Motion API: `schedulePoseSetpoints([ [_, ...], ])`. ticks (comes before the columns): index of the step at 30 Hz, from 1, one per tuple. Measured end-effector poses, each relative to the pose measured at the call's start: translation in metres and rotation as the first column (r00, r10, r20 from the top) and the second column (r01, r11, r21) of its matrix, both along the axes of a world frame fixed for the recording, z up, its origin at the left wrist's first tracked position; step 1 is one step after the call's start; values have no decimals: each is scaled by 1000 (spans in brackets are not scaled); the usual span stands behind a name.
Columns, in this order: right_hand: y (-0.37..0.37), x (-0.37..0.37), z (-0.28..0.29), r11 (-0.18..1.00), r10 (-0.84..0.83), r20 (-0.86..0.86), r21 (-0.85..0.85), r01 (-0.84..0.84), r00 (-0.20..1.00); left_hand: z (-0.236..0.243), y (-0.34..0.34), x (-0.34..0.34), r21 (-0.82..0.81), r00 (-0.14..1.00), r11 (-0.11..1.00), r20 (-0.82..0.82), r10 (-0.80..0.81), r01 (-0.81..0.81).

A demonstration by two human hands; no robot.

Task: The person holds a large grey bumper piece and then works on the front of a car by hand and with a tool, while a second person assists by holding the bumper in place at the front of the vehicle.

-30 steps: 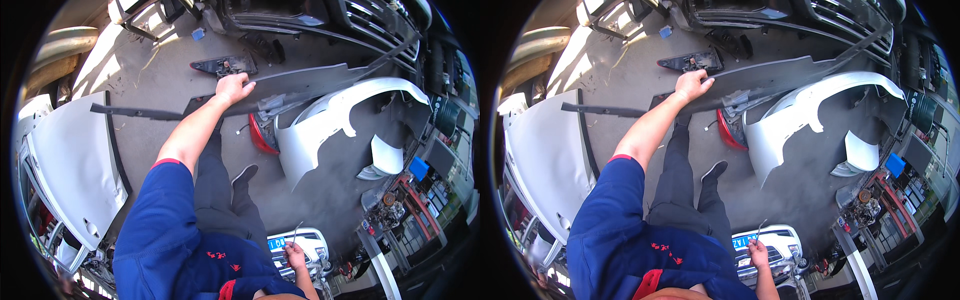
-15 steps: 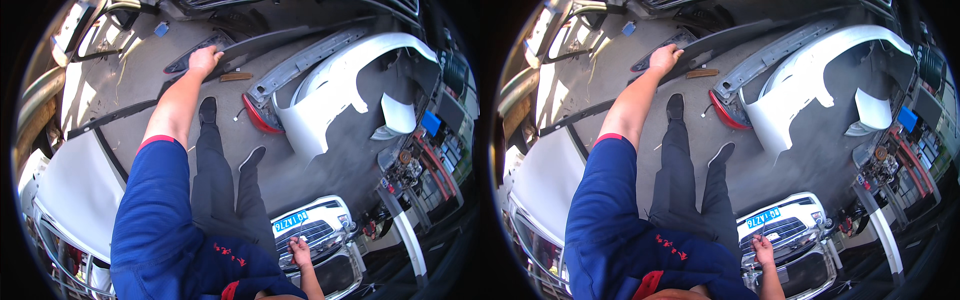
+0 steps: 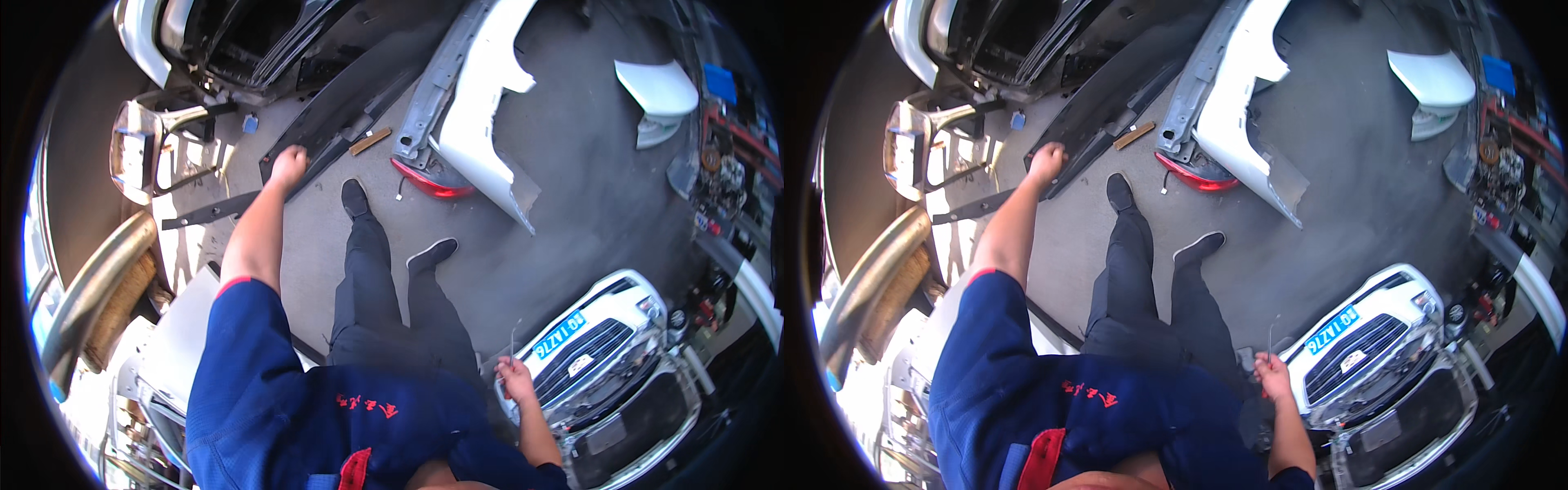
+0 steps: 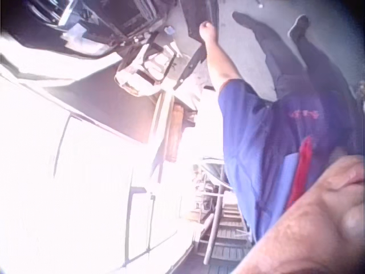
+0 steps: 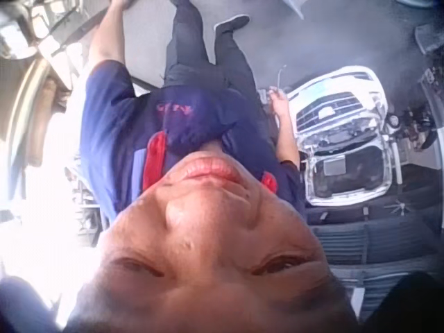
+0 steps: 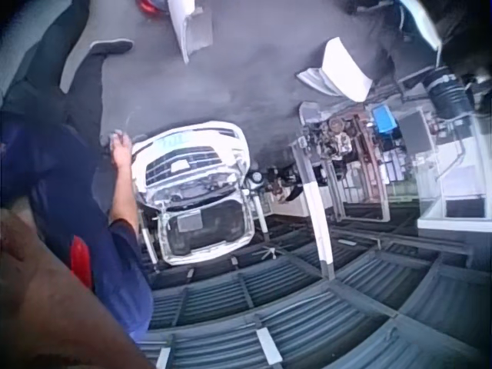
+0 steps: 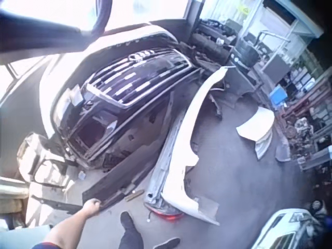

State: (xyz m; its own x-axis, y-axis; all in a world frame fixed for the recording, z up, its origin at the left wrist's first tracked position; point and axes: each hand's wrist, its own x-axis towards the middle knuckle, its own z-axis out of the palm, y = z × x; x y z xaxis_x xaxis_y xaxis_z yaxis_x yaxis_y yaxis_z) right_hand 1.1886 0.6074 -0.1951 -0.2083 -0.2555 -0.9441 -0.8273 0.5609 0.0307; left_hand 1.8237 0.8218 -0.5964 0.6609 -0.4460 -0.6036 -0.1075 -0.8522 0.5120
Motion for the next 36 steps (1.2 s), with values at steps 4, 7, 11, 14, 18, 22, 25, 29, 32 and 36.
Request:
schedulePoseSetpoints([
  [4, 5, -45, -9, 972, -202, 186, -80, 219, 962, 80, 36, -95, 101, 969, 973, -153, -192, 209],
  [7, 0, -91, -21, 900, -354, 346, -126, 417, 869, 132, 97, -169, 256, 861, 841, -333, -385, 476],
  [11, -1, -170, -28, 876, -359, 356, -191, 443, 863, 160, 91, -255, 280, 761, 873, -633, -145, 399],
  [14, 32, -234, -25, 821, -492, 210, -209, 531, 845, 169, -54, -310, 235, 724, 780, -587, -361, 580],
  [18, 51, -266, -33, 563, -698, 347, -274, 779, 626, 209, -196, -345, 142, 758, 816, -484, -437, 560],
  [22, 70, -298, -43, 496, -678, 445, -311, 811, 585, 264, -356, -427, -222, 742, 874, -464, -484, 432],
  [25, 101, -324, -73, 531, -740, 305, -282, 799, 599, 282, -421, -473, -264, 665, 820, -485, -569, 509],
  [29, 105, -350, -99, 512, -789, 244, -243, 824, 563, 204, -501, -452, -142, 419, 745, -751, -510, 651],
  [32, 109, -371, -81, 371, -896, 186, -187, 910, 404, 168, -525, -492, -92, -64, -24, -461, -885, 995],
  [36, 61, -385, -39, 35, -960, 263, -237, 971, 98, 165, -586, -576, 37, -532, -544, -165, -831, 838],
])
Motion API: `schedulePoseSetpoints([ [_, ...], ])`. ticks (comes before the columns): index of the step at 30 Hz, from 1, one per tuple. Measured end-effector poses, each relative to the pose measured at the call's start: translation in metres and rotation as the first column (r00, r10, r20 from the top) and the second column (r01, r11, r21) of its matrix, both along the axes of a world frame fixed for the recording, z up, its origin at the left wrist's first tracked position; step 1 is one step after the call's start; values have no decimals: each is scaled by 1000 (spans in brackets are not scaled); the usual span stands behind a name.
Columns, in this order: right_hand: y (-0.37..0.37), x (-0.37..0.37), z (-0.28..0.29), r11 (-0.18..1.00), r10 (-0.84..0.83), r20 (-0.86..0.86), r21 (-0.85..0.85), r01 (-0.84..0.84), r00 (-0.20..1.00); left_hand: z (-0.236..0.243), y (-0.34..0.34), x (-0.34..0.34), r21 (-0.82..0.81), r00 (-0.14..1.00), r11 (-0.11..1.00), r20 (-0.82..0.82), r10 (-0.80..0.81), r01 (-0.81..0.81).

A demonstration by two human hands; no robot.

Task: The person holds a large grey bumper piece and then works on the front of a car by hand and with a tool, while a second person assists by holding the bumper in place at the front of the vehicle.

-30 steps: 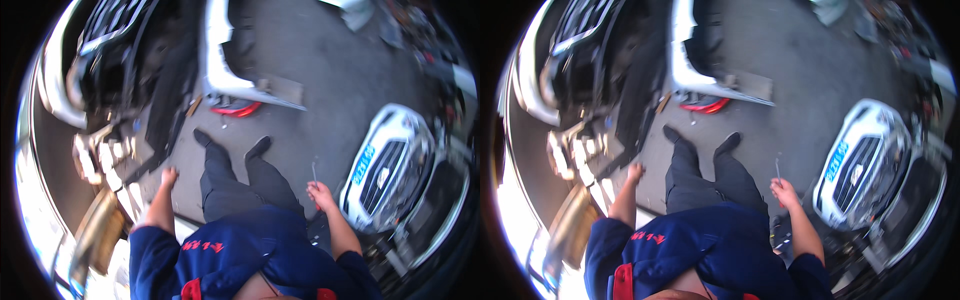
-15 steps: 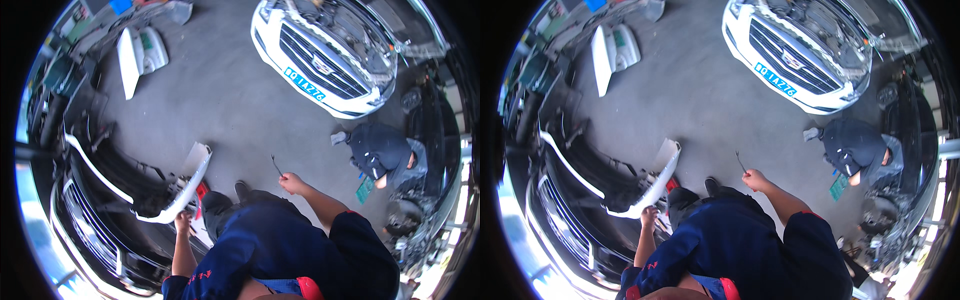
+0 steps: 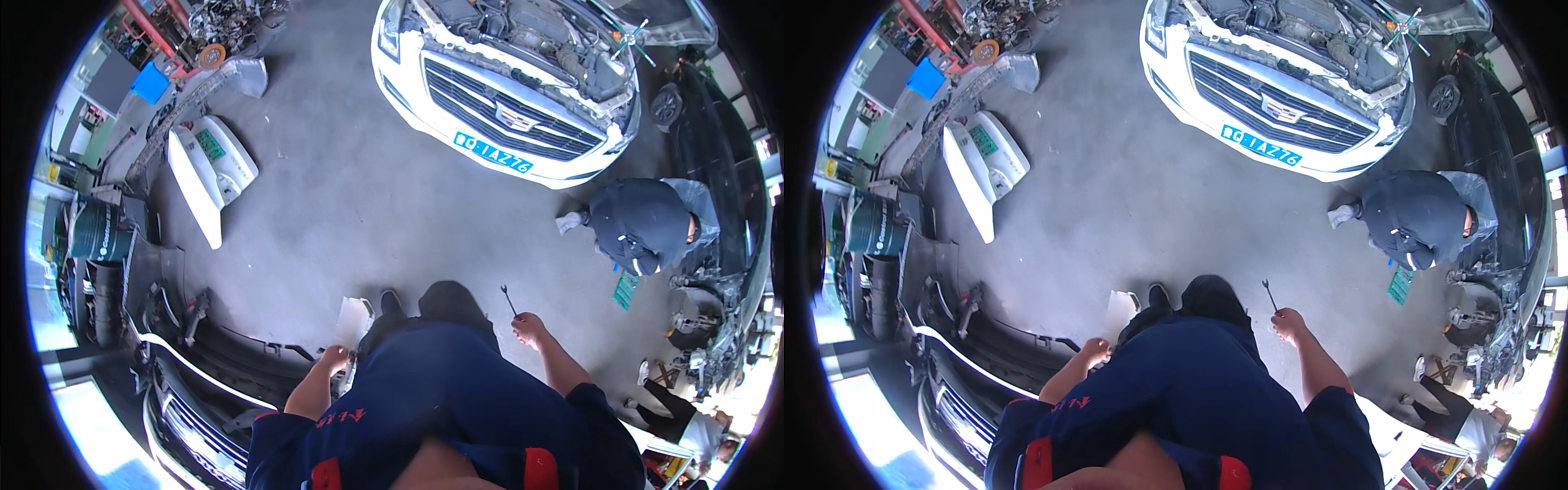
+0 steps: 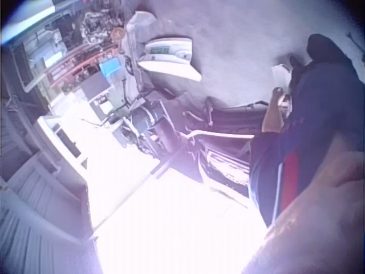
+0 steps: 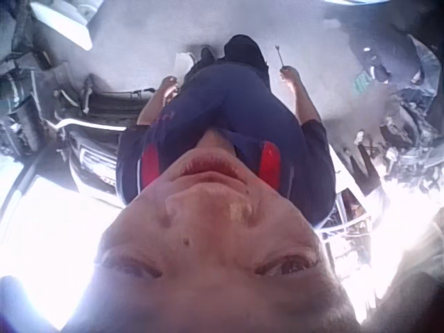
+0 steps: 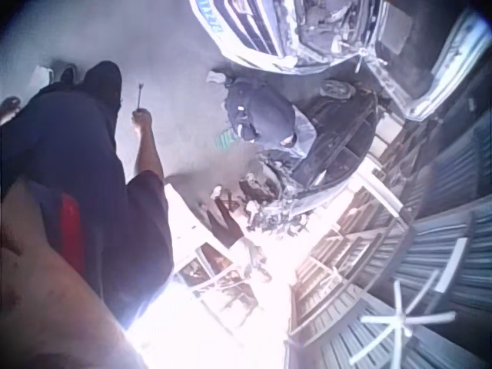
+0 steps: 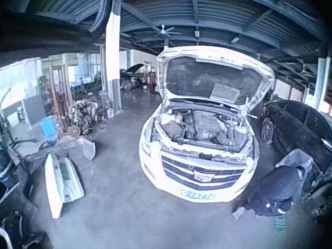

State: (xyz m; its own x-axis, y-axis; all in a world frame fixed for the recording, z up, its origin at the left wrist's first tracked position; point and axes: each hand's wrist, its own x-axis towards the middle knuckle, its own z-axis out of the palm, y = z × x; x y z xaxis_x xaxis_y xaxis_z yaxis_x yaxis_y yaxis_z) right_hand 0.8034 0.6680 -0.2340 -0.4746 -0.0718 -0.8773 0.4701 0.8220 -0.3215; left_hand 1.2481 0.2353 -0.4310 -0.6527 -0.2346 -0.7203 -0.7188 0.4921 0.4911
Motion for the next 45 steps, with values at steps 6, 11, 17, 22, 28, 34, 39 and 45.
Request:
schedulePoseSetpoints([
  [6, -18, -28, -54, 971, -237, 13, -10, 238, 971, 71, -147, -189, 161, 887, 875, 1, 463, -457],
  [11, -48, -92, -141, 958, 198, 6, 208, -195, 980, 110, -267, -302, 57, 799, 818, -181, 573, -573],
  [17, -201, -260, -99, 981, -159, 167, -86, 175, 973, 155, -296, -368, 122, 853, 844, 70, 518, -523],
  [22, -334, -373, -31, 868, -400, 25, -313, 387, 916, 146, -349, -419, 137, 888, 917, 337, 313, -375],
  [28, -397, -423, -37, 942, -307, 24, -136, 308, 951, 94, -480, -545, -26, 949, 997, 304, 79, -74],
  [34, -408, -356, -84, 925, -357, -83, 112, 364, 931, 51, -657, -737, 7, 994, 995, 56, 94, -95],
  [39, -498, -342, -37, 717, -689, 36, 178, 674, 723, 77, -760, -930, 136, 947, 960, -178, 267, -245],
  [45, -541, -330, -50, 737, -676, 187, 170, 654, 713, 117, -728, -1058, 222, 975, 971, -175, 133, -93],
])
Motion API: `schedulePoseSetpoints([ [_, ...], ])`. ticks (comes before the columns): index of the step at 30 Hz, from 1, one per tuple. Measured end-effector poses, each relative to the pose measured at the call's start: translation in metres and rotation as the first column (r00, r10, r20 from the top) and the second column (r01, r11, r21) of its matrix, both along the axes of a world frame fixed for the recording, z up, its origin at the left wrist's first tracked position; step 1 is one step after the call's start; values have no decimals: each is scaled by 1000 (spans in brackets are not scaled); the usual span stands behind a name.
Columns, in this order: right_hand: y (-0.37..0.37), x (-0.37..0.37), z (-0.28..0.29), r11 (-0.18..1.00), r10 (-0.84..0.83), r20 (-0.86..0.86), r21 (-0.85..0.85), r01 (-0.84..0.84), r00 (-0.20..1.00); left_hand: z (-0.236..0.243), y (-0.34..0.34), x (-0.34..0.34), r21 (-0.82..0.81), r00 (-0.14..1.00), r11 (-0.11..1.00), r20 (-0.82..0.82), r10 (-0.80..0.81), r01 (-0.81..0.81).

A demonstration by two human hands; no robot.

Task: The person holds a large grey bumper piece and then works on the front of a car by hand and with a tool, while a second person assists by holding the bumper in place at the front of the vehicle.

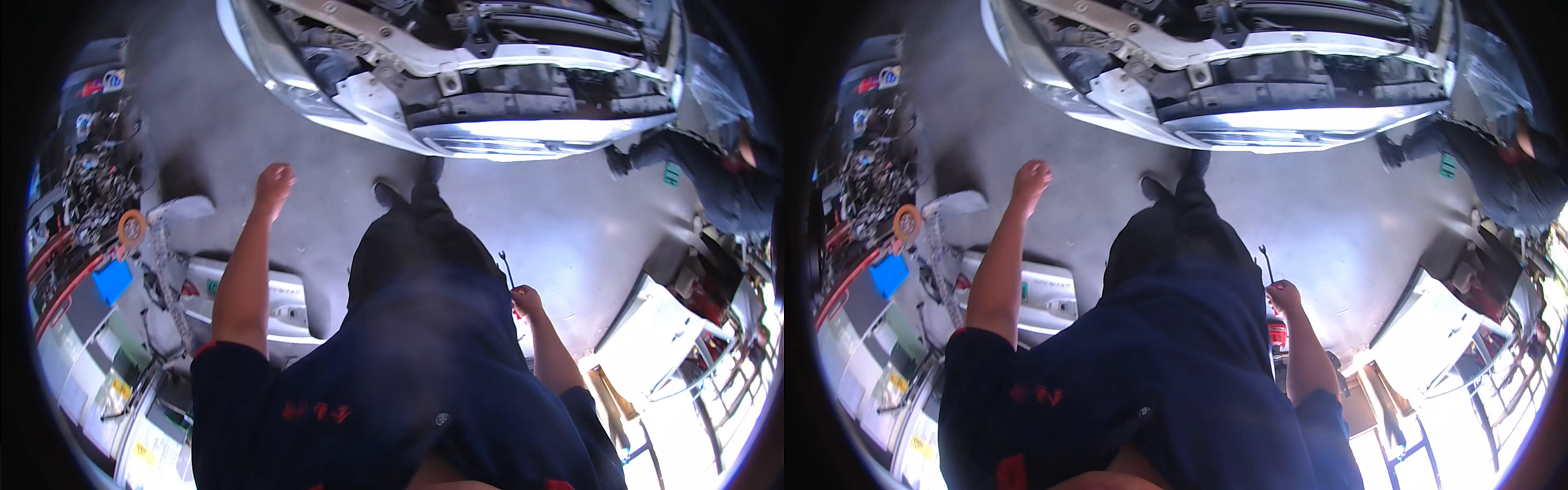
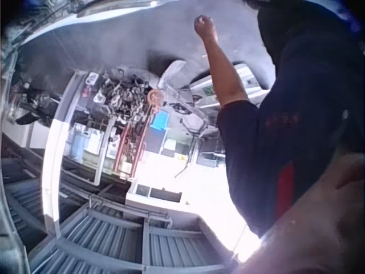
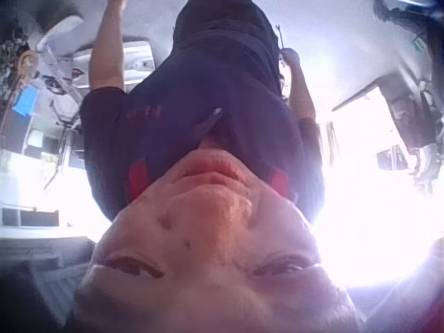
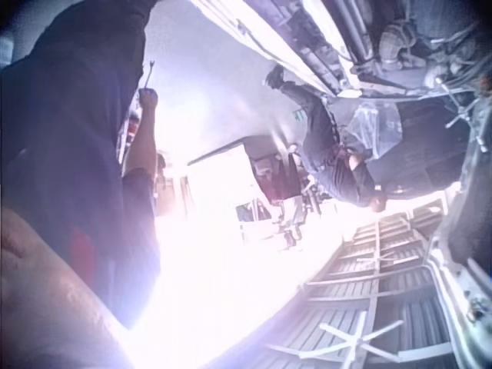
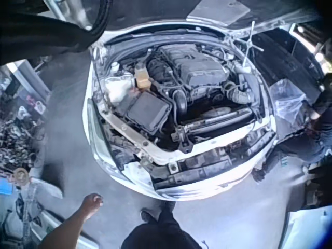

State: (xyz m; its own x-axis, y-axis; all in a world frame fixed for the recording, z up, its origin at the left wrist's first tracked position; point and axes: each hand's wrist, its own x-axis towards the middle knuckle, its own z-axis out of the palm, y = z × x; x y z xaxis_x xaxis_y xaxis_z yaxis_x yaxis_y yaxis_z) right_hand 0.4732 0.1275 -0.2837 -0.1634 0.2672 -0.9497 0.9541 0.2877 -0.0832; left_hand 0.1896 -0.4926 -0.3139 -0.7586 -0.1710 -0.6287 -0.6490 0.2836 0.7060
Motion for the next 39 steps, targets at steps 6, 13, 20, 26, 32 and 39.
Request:
schedulePoseSetpoints([
  [6, -20, -49, -34, 993, -117, -105, -48, 112, 988, 20, 75, -7, 24, 943, 943, 28, -332, 331],
  [13, -41, -91, -21, 944, -323, -118, -108, 311, 939, 15, 101, -63, -208, 882, 887, -155, -445, 412],
  [20, -107, -66, -7, 875, -485, -38, -34, 484, 874, 28, 113, -175, -277, 666, 760, -367, -649, 588],
  [26, -203, -65, 9, 872, -488, -41, 25, 489, 872, 32, 118, -195, -477, 83, -82, 315, -946, 875],
  [32, -293, -20, 16, 798, -597, -40, 77, 598, 801, 30, 125, -191, -500, 58, -108, 305, -950, 859],
  [39, -350, 23, 23, 727, -686, 4, 54, 685, 728, 38, 133, -195, -524, -26, -204, 328, -944, 827],
])
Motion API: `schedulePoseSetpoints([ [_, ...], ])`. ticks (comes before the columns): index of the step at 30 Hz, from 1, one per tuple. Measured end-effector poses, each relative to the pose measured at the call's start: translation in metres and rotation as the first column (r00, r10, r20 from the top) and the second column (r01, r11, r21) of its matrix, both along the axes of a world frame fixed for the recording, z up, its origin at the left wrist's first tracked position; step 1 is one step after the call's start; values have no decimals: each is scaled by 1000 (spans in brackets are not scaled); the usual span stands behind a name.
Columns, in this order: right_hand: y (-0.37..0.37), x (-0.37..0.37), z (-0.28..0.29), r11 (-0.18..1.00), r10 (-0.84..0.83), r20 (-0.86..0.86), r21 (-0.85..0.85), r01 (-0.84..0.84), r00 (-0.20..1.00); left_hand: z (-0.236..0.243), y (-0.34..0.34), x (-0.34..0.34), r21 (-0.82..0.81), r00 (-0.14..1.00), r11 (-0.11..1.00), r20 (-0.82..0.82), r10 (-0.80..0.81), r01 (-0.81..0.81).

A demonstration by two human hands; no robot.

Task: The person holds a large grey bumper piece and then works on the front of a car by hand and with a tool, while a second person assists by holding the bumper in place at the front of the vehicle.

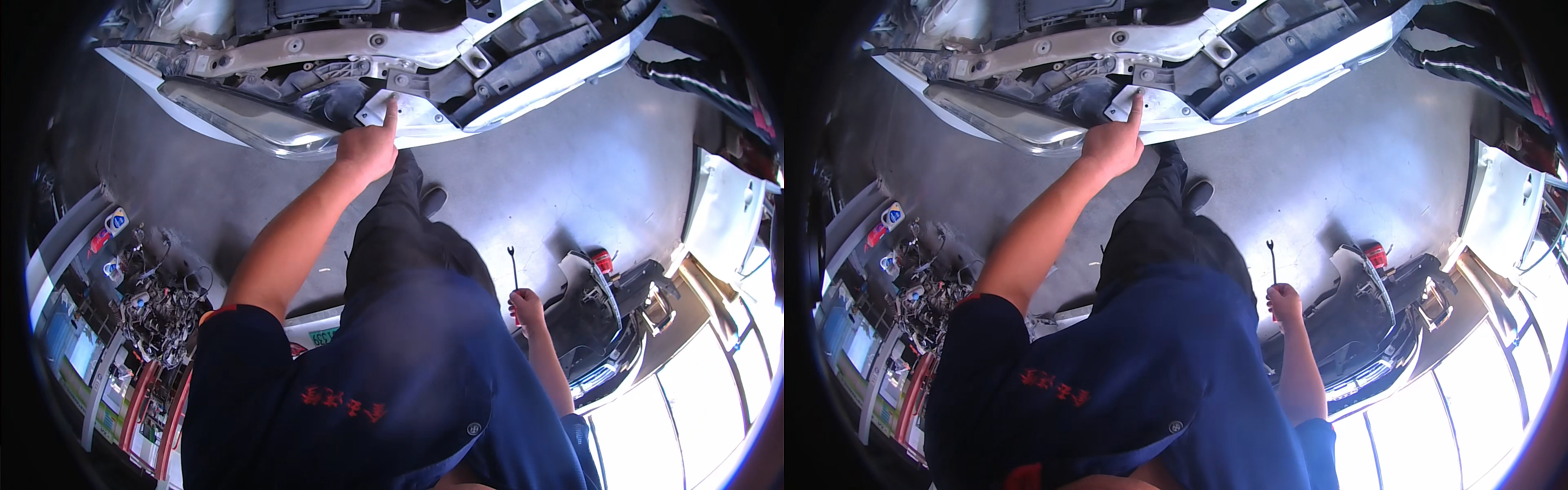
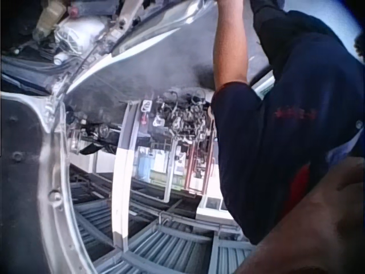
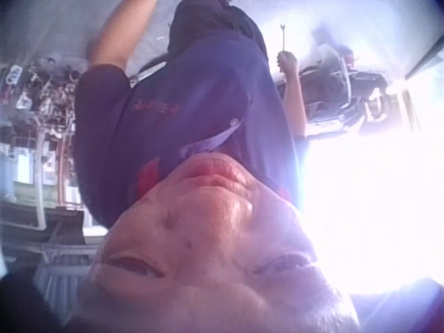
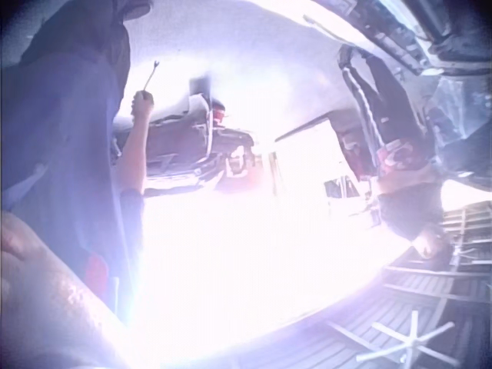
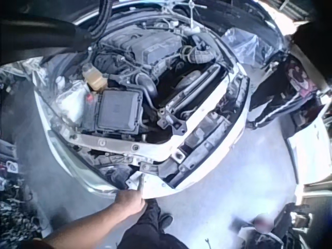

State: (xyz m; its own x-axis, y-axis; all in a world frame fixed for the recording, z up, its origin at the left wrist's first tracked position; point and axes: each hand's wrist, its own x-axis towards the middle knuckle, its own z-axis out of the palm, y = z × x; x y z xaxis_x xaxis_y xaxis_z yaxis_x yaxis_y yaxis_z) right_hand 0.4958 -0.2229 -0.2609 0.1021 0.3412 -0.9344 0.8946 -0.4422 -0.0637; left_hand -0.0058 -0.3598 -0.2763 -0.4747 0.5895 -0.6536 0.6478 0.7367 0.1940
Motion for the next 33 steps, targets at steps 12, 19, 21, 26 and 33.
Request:
schedulePoseSetpoints([
  [12, -71, 94, -20, 946, -318, -148, 14, 323, 937, -27, -23, 25, 183, 961, 962, -151, 233, -205],
  [19, -116, 142, -12, 922, -387, -113, -35, 386, 915, -37, -39, -5, 320, 699, 624, 398, 594, -713],
  [21, -115, 141, -8, 937, -346, -72, 17, 348, 935, -27, -41, -24, 163, 577, 595, 535, 617, -787],
  [26, -115, 116, -1, 889, -451, -123, 28, 458, 884, -10, -45, -55, -3, 604, 716, 534, 591, -698],
  [33, -110, 46, -6, 904, -420, -145, 28, 428, 896, -17, -39, -71, 95, 735, 831, 528, 425, -548],
])
